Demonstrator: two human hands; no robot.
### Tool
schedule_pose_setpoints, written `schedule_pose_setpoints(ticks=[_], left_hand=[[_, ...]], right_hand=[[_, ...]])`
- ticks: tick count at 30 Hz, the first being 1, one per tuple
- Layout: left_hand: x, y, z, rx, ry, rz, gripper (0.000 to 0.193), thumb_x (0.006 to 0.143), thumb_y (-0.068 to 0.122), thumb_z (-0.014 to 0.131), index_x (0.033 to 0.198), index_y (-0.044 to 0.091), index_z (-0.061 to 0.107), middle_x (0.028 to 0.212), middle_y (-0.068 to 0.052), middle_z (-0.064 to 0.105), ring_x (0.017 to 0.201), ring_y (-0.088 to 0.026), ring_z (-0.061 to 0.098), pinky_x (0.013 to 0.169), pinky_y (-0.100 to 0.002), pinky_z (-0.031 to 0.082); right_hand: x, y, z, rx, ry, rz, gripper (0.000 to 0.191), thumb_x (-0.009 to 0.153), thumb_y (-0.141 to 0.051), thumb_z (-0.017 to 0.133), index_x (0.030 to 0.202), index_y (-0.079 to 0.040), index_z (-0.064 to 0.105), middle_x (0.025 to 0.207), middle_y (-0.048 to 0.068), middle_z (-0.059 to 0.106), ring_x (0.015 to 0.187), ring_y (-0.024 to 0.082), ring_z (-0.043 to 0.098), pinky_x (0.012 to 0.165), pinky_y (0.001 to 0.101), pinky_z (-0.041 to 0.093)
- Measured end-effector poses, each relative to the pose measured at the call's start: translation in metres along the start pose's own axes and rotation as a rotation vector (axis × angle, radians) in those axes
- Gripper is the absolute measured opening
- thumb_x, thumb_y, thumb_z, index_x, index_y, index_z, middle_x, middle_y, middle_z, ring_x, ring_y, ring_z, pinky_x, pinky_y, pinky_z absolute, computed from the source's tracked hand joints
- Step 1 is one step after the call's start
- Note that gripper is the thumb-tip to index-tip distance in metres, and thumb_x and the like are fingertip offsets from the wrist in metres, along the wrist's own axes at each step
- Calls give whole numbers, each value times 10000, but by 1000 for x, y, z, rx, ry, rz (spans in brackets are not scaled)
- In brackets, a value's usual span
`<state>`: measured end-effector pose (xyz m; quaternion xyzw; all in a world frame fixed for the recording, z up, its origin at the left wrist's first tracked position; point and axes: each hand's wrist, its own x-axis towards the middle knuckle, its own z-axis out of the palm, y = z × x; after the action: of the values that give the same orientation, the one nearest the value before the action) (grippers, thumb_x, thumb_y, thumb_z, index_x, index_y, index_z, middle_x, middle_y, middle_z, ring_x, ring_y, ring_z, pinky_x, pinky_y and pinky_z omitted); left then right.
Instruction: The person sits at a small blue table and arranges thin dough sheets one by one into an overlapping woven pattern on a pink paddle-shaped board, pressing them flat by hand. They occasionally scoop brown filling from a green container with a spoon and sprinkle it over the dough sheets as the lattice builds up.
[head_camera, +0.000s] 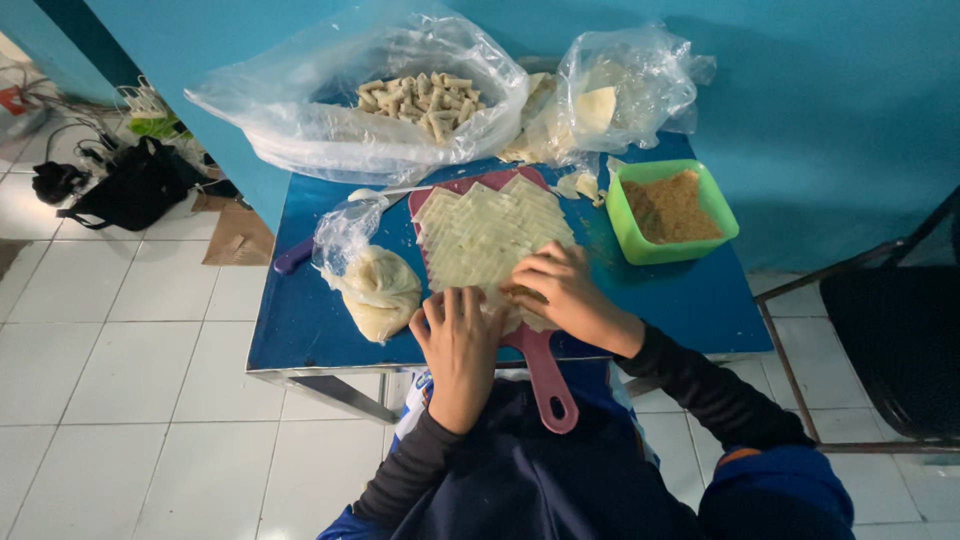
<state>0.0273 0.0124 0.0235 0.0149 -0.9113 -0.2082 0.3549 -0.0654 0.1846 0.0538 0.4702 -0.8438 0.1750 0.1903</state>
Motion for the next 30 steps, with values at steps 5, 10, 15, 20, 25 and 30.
schedule_pose_setpoints(ticks=[5, 10, 15, 20, 25, 30], left_hand=[[1, 0, 0, 20, -33, 0, 279, 872, 344, 714, 1022, 119, 643, 1001, -57, 588, 1050, -285, 539, 930, -457, 375], [2, 2, -1, 45, -36, 46, 209, 906, 298, 686, 1021, 129, 643, 993, -55, 582, 1031, -290, 537, 917, -455, 381], [4, 6, -5, 3, -38, 49, 210, 889, 248, 696, 1047, 123, 638, 993, -73, 586, 1029, -296, 545, 909, -457, 384], [5, 8, -3, -65, -11, 68, 223, 888, 206, 703, 1088, 132, 640, 1030, -41, 632, 1058, -272, 572, 956, -457, 395], [4, 7, 6, -117, -41, 54, 242, 893, 185, 688, 1114, 107, 628, 1040, -48, 641, 1055, -271, 595, 963, -453, 407], [5, 7, 10, -122, -98, 131, 244, 912, 163, 679, 1138, 90, 622, 1073, -86, 642, 1017, -281, 619, 902, -434, 428]], right_hand=[[1, 2, 3, -7, 50, 18, 140, 859, -262, 799, 947, -162, 753, 1026, -85, 682, 1045, 190, 565, 889, 418, 361], [5, 1, 2, 42, 91, 32, 138, 825, -257, 807, 901, -161, 743, 1007, -58, 648, 1033, 226, 549, 880, 415, 360], [2, 0, -8, -50, 123, 94, 124, 853, -223, 808, 922, -156, 731, 1014, -42, 626, 1039, 221, 541, 867, 417, 354], [-10, 1, -20, -192, 73, 171, 160, 826, -183, 797, 971, -186, 728, 997, -33, 615, 1038, 238, 538, 881, 425, 367], [-13, 0, -19, -180, 26, 245, 219, 767, -234, 820, 936, -169, 697, 959, -16, 618, 1007, 259, 541, 859, 443, 368], [-13, 1, -17, -119, -15, 269, 205, 802, -218, 809, 929, -155, 662, 937, -25, 640, 979, 255, 558, 829, 430, 371]])
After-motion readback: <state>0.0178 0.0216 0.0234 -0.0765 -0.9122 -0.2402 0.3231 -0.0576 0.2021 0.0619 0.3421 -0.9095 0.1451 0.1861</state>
